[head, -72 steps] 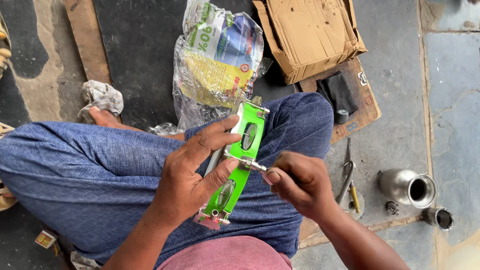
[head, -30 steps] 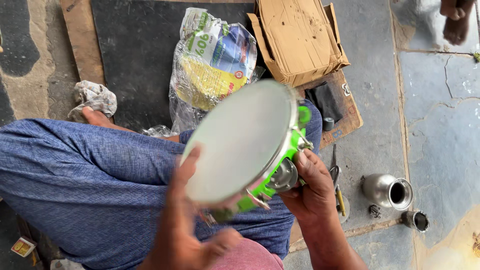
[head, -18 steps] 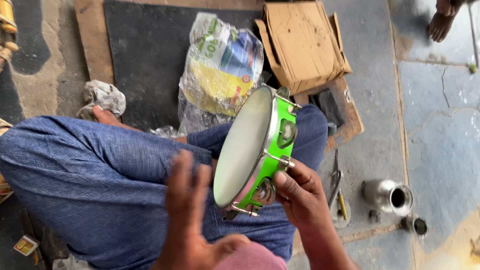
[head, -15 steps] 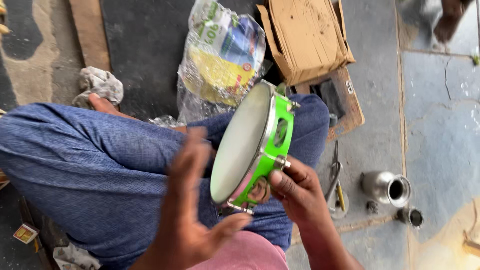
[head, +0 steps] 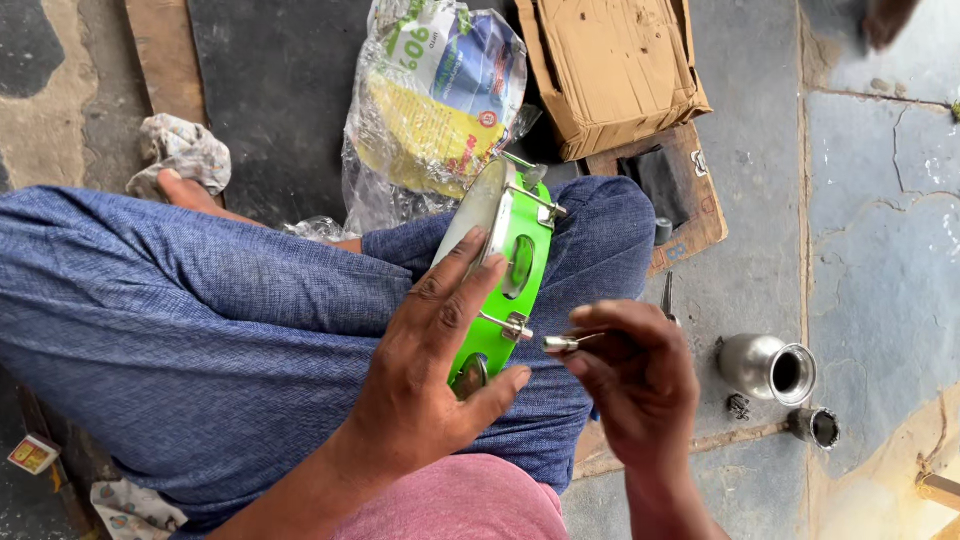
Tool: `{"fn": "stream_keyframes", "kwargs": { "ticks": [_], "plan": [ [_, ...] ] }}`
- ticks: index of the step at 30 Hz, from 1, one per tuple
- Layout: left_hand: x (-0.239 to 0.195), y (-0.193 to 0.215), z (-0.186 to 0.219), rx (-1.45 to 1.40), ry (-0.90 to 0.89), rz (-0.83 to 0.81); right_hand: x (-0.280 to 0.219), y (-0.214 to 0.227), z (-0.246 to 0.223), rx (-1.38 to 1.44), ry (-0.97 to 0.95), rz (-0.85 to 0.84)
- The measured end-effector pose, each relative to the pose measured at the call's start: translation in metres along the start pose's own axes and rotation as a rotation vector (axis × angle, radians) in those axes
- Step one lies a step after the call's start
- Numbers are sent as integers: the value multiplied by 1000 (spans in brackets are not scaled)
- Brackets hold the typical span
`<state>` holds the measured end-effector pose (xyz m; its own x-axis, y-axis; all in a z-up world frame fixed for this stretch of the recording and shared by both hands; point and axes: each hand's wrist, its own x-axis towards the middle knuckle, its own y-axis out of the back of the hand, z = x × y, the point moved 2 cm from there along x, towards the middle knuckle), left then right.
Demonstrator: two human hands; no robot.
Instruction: The person unwraps a tambourine shell, inserts a jingle and a screw into the frame, and uses a screwdriver to tighten the hardware before placing it into a cardboard box.
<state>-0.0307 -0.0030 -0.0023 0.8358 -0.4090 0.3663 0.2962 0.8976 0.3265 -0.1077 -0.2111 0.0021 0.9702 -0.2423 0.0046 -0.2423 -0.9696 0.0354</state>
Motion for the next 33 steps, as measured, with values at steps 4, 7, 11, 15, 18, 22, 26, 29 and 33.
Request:
{"fn": "stream_keyframes", "kwargs": {
  "ticks": [4,7,11,15,18,22,26,29,33],
  "plan": [
    [1,1,2,-18,-5,11,2,-8,-3,-189,301,-7],
    [-2,0,2,-14,2,21,7,-10,-4,-346,443,-3],
    [1,-3,1,-22,21,42,16,-8,0,-446,624,-11],
    [2,-5,1,11,33,46,18,-7,6,-356,625,-10],
    [4,-4,1,-12,39,49,24,-10,5,-402,685,-24],
    [6,-3,3,14,41,62,24,-14,-7,-732,797,22],
    [5,-4,4,51,39,74,29,-12,-17,-796,805,-18],
    [8,-4,4,61,30,84,32,-8,-28,-897,916,-133],
    [7,-5,3,36,32,95,44,-3,-26,-890,963,-215]
  ]
}}
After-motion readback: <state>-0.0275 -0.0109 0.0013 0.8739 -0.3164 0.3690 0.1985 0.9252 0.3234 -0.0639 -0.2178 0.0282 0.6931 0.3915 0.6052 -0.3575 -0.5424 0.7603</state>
